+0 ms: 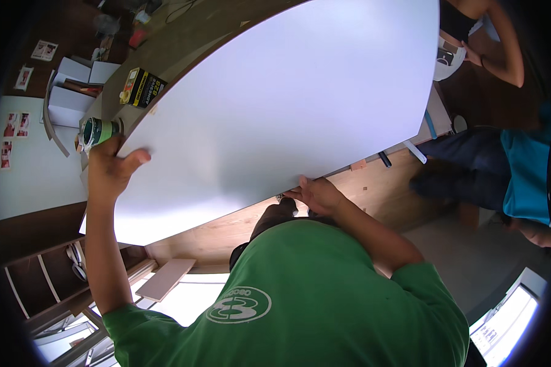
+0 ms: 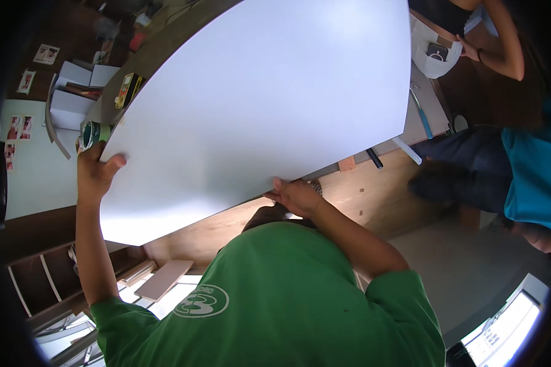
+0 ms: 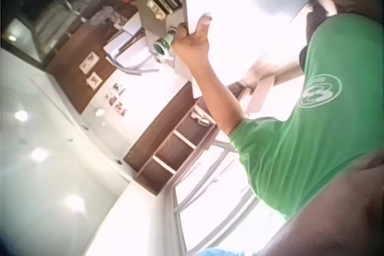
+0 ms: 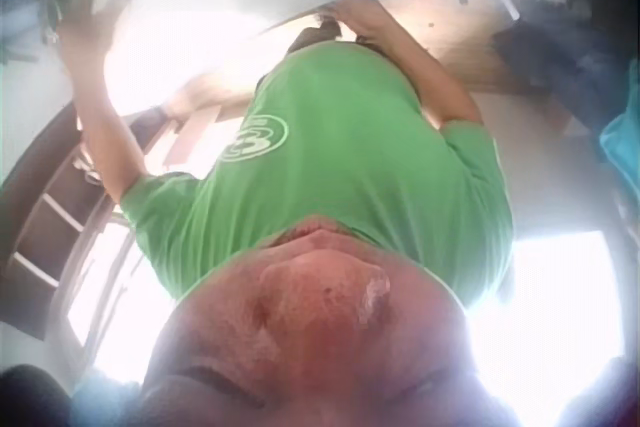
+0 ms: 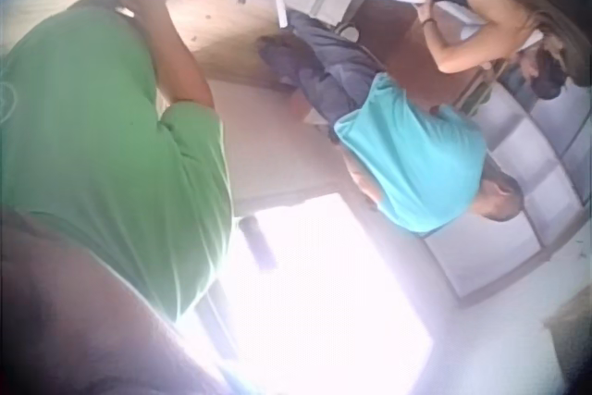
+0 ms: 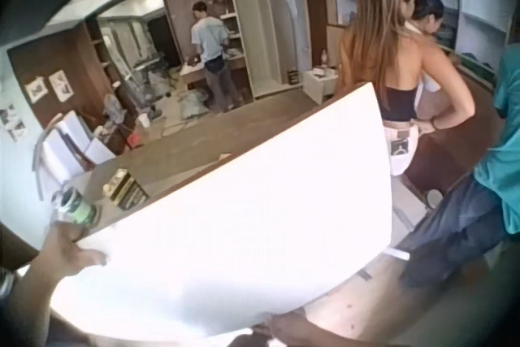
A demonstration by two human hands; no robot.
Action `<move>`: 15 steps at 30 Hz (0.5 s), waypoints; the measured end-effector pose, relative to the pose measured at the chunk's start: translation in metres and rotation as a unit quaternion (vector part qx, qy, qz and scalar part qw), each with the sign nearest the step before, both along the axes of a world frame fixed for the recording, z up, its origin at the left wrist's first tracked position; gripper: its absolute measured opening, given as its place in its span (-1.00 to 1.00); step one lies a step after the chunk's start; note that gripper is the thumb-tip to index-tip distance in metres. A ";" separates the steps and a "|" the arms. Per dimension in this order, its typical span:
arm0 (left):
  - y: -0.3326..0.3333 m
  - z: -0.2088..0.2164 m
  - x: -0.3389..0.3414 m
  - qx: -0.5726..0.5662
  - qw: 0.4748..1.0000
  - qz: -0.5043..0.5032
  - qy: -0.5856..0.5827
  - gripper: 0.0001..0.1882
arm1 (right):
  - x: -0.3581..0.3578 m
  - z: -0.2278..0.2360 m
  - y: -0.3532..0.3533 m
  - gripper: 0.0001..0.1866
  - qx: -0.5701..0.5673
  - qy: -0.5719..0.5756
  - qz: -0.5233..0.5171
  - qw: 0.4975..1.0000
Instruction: The person places a long white board on a workbench, picks up a smaller wooden piece, and uses a utility knife and a handsaw to mark and cut a section from it. The person then fits the wooden piece onto the side of the white board and lifts the board to inspect the placement.
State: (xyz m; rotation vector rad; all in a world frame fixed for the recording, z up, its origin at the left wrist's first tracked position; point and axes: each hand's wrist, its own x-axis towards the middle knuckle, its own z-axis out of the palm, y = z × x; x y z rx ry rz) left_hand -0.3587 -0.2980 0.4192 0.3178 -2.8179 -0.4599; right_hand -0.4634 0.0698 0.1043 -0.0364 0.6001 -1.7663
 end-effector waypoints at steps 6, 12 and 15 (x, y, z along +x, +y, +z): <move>-0.041 -0.061 -0.060 0.083 0.986 0.043 -0.138 -0.29 | 0.031 0.036 0.010 -0.46 0.068 -0.066 -0.092 0.991; -0.053 -0.176 -0.105 0.179 0.942 -0.007 -0.284 -0.25 | 0.079 0.037 0.023 -0.21 0.224 -0.069 -0.192 0.953; -0.044 -0.231 -0.117 0.196 0.922 -0.050 -0.329 -0.23 | 0.110 0.032 0.026 -0.22 0.295 -0.070 -0.206 0.930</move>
